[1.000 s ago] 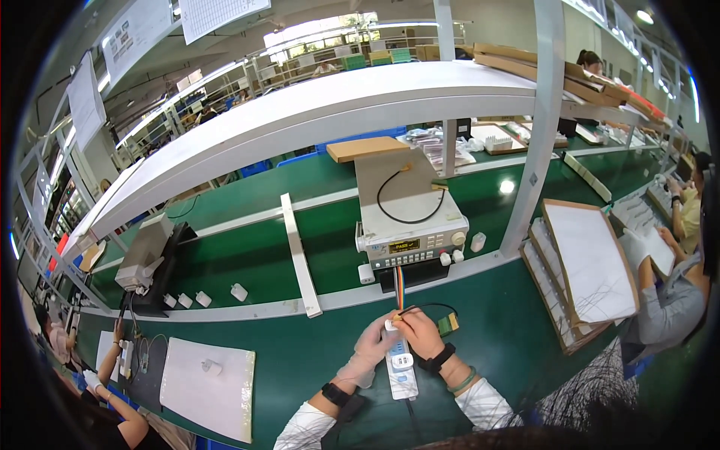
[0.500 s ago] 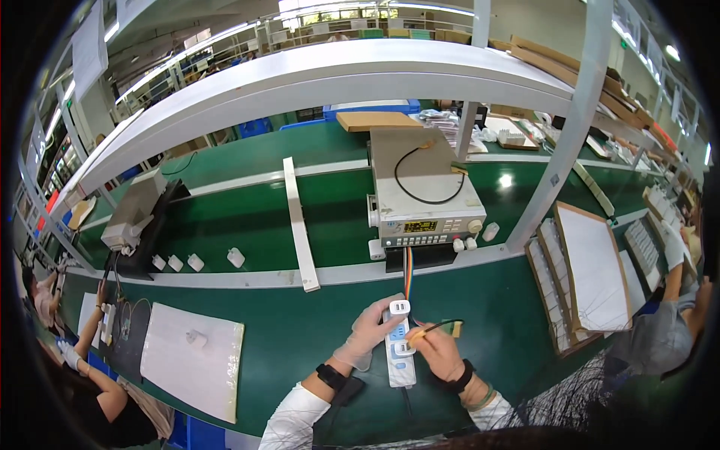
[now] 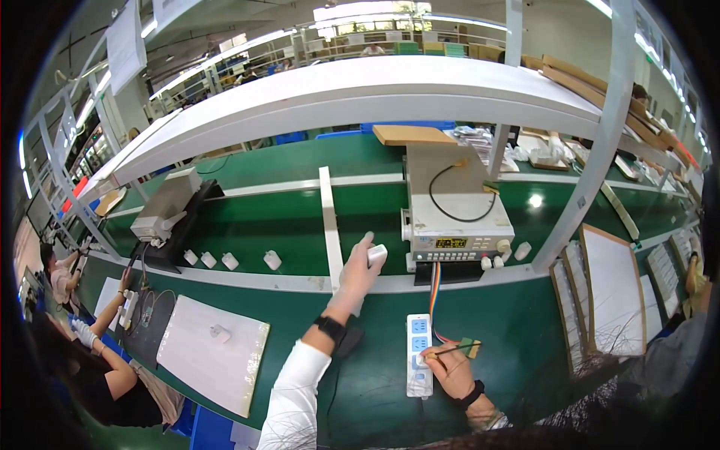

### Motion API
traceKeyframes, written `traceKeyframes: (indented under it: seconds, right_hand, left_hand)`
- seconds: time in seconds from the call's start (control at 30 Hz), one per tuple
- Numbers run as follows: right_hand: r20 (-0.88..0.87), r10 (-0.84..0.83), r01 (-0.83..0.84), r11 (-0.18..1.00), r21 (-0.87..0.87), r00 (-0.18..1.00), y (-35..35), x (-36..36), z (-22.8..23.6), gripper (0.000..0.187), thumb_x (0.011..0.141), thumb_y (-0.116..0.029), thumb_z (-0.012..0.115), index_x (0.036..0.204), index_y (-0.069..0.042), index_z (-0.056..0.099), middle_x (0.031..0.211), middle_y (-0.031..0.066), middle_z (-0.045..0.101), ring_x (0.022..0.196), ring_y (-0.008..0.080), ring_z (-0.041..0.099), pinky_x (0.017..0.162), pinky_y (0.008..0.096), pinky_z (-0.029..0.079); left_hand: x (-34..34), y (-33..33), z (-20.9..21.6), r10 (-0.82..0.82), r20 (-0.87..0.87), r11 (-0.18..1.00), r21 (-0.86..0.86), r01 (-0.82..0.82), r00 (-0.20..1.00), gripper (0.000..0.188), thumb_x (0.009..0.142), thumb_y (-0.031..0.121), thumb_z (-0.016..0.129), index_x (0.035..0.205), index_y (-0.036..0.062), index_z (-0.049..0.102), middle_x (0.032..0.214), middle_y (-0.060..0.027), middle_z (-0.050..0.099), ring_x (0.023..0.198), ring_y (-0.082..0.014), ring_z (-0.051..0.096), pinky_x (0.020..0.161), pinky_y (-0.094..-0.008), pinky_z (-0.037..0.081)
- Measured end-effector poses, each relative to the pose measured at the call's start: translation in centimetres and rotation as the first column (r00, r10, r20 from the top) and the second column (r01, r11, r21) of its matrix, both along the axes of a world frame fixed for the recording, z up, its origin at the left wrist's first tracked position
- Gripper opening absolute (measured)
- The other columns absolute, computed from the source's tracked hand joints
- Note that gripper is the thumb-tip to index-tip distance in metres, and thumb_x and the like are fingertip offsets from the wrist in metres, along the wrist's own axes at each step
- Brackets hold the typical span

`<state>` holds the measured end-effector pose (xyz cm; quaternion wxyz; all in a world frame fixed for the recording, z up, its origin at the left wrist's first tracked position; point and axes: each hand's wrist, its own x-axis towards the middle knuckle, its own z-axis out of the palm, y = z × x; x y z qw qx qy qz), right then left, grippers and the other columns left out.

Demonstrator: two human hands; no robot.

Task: Testing electronic components using a digital meter and a handheld probe on an assembly line.

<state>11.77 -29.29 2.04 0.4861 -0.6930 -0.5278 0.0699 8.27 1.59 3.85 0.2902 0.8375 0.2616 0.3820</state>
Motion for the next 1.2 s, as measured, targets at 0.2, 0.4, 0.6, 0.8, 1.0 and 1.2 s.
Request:
traceKeyframes:
  seconds: [0.2,0.4,0.6,0.8,1.0,1.2]
  right_hand:
    - [-0.006,-0.02,0.02,1.0,0.015,1.0,0.0,0.1,0.2,0.015,0.083,-0.012,0.069,0.097,-0.008,0.069,0.092,0.0062,0.063,0.086,0.0236,0.06,0.075,0.0346,0.049]
    - [0.004,0.026,-0.026,1.0,0.006,1.0,-0.1,-0.4,0.3,0.015,0.083,-0.009,0.069,0.098,-0.007,0.069,0.092,0.0053,0.063,0.088,0.0231,0.06,0.076,0.0344,0.049]
    - [0.077,0.013,-0.01,0.999,-0.032,0.997,-0.2,-0.4,1.1,0.015,0.086,-0.012,0.066,0.1,-0.008,0.069,0.091,0.0053,0.063,0.088,0.0232,0.059,0.078,0.0343,0.049]
    - [-0.007,0.022,-0.022,0.999,-0.046,1.0,-0.3,0.4,0.6,0.016,0.086,-0.014,0.064,0.099,-0.005,0.068,0.096,0.0083,0.063,0.089,0.0269,0.058,0.081,0.0361,0.047]
    - [-0.021,0.015,-0.016,0.999,-0.049,1.0,-0.5,1.0,0.2,0.017,0.087,-0.011,0.063,0.102,-0.005,0.068,0.099,0.0076,0.065,0.09,0.0269,0.059,0.081,0.0345,0.048]
    - [-0.043,0.041,-0.041,0.999,0.003,0.998,-0.1,0.1,0.2,0.018,0.088,-0.015,0.063,0.104,-0.007,0.068,0.1,0.0064,0.065,0.092,0.0261,0.059,0.081,0.0341,0.048]
  left_hand:
    - [1.1,4.8,-0.9,0.026,-0.686,0.987,0.135,0.092,0.727,0.049,0.086,0.016,0.062,0.132,0.0082,0.048,0.113,-0.0181,0.062,0.099,-0.0342,0.065,0.083,-0.0409,0.052]
    - [-3.1,11.2,2.0,0.321,-0.796,0.919,0.392,0.034,0.513,0.029,0.088,0.024,0.055,0.114,0.0136,0.064,0.106,-0.0112,0.068,0.097,-0.0281,0.067,0.077,-0.0422,0.052]
    - [-11.9,16.0,-0.8,0.576,-0.818,0.814,0.574,-0.088,-0.002,0.028,0.086,0.022,0.062,0.114,0.0211,0.067,0.116,-0.0041,0.06,0.106,-0.0222,0.061,0.079,-0.0375,0.048]
    - [-10.1,12.6,-1.2,0.528,-0.771,0.847,0.45,-0.283,0.356,0.04,0.084,0.019,0.066,0.124,0.0184,0.059,0.119,-0.0075,0.055,0.105,-0.0255,0.059,0.081,-0.0368,0.048]
    - [-4.4,-2.2,-0.6,-0.321,0.252,0.687,-0.601,0.408,0.913,0.052,0.086,0.02,0.066,0.132,0.008,0.044,0.109,-0.0013,0.055,0.095,-0.011,0.054,0.085,-0.0275,0.043]
    - [-3.0,-11.6,-1.7,-0.333,0.268,0.603,-0.677,0.422,0.904,0.048,0.088,0.015,0.061,0.131,0.0081,0.041,0.115,-0.0031,0.054,0.107,-0.0104,0.05,0.091,-0.0283,0.041]
